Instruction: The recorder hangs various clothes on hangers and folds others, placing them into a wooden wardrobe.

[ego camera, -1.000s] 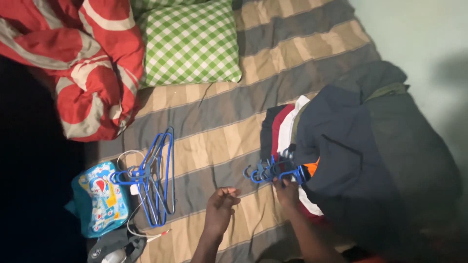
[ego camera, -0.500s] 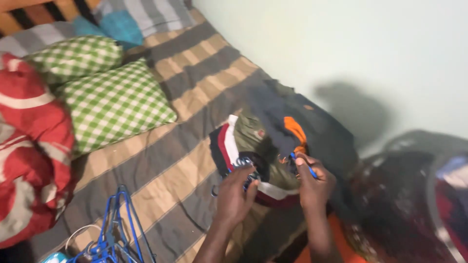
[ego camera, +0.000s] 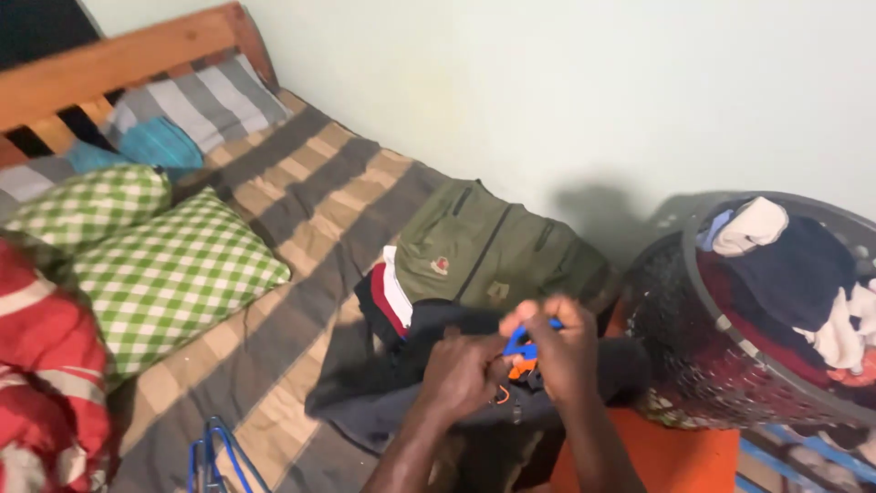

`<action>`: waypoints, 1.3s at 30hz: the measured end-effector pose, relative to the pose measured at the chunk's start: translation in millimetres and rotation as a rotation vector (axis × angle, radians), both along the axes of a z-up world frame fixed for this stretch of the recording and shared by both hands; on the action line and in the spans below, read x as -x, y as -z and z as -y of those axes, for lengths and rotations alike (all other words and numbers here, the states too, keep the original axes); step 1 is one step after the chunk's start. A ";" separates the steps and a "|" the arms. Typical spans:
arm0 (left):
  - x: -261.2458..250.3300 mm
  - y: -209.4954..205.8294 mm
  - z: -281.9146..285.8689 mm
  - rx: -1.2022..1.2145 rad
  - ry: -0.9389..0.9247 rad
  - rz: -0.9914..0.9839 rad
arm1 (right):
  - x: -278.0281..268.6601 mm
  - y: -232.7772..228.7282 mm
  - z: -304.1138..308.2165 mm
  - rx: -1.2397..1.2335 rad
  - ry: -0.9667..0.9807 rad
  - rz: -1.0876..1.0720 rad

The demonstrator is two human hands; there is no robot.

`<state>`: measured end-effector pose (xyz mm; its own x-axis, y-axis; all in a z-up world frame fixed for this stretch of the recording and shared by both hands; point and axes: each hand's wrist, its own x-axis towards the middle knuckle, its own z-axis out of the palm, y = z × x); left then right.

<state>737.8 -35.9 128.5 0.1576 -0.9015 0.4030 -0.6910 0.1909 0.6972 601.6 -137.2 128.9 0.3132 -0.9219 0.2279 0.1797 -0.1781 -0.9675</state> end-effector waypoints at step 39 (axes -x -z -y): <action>418.1 -34.6 -29.2 0.082 0.491 -0.926 | 367.0 -21.1 -136.3 0.076 0.914 -0.880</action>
<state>319.8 -6.7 163.1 0.0599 -0.9253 0.3746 0.2718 0.3762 0.8858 234.7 -1.0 149.9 -0.3556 -0.8751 0.3283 -0.7325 0.0428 -0.6794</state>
